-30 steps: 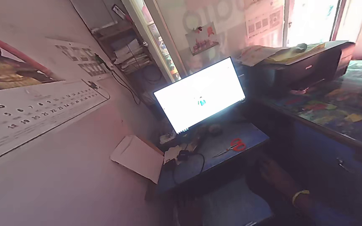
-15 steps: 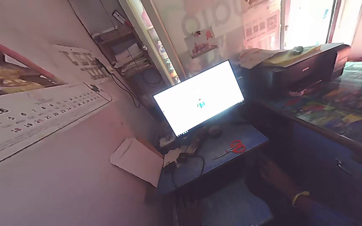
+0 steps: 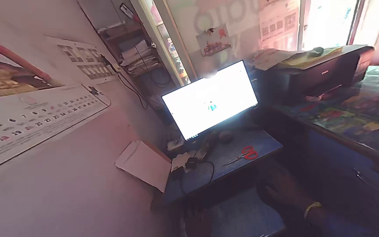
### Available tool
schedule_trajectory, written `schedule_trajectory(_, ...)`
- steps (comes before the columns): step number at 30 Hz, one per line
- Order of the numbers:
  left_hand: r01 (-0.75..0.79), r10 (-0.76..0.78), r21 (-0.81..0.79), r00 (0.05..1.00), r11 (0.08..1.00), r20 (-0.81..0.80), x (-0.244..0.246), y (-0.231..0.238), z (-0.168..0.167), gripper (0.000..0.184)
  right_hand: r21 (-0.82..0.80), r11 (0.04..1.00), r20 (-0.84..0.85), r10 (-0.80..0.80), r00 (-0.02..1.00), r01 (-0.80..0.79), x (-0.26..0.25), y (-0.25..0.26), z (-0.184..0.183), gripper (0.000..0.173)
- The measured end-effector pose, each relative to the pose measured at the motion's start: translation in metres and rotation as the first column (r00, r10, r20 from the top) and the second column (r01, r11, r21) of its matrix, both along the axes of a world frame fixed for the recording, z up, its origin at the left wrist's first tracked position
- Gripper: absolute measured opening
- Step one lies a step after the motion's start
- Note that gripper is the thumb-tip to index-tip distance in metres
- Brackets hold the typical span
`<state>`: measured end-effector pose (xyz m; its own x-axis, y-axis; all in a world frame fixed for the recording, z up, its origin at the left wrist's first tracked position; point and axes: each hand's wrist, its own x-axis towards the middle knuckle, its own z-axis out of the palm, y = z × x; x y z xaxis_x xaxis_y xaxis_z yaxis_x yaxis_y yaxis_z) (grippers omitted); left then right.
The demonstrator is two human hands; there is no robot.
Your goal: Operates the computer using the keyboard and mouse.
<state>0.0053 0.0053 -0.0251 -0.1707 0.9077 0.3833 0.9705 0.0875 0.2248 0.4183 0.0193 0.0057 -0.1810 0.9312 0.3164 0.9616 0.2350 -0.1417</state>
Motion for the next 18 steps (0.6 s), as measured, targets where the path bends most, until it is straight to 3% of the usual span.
schedule_trajectory(2, -0.011, 0.011, 0.021, 1.0, 1.0, 0.005, -0.005, 0.004, -0.014, 0.061, -0.057, 0.993, -0.065, -0.106, 0.992, 0.103, -0.002, -0.002, 0.012, 0.054)
schedule_trajectory(6, -0.015, 0.016, -0.014, 0.998, 1.0, 0.061, -0.005, 0.003, -0.008, 0.06, -0.162, 0.962, -0.177, -0.249, 0.952, 0.222, 0.001, 0.0, 0.018, 0.053)
schedule_trajectory(8, -0.017, 0.02, -0.059, 0.999, 0.998, 0.042, 0.003, 0.0, 0.008, 0.059, -0.235, 0.946, -0.208, -0.275, 0.939, 0.224, 0.002, 0.0, 0.02, 0.055)
schedule_trajectory(12, -0.039, 0.032, -0.153, 0.998, 0.987, -0.049, 0.02, -0.004, 0.039, 0.059, -0.235, 0.945, -0.216, -0.28, 0.935, 0.229, 0.007, 0.002, 0.013, 0.058)
schedule_trajectory(14, -0.117, 0.109, -0.074, 0.989, 0.99, -0.098, 0.015, 0.001, 0.029, 0.055, -0.223, 0.943, -0.201, -0.293, 0.935, 0.247, 0.008, 0.003, 0.014, 0.059)
schedule_trajectory(18, -0.092, 0.094, -0.025, 0.994, 0.995, 0.057, -0.004, 0.009, 0.032, 0.048, -0.25, 0.921, -0.195, -0.35, 0.916, 0.299, 0.007, 0.002, 0.022, 0.06)
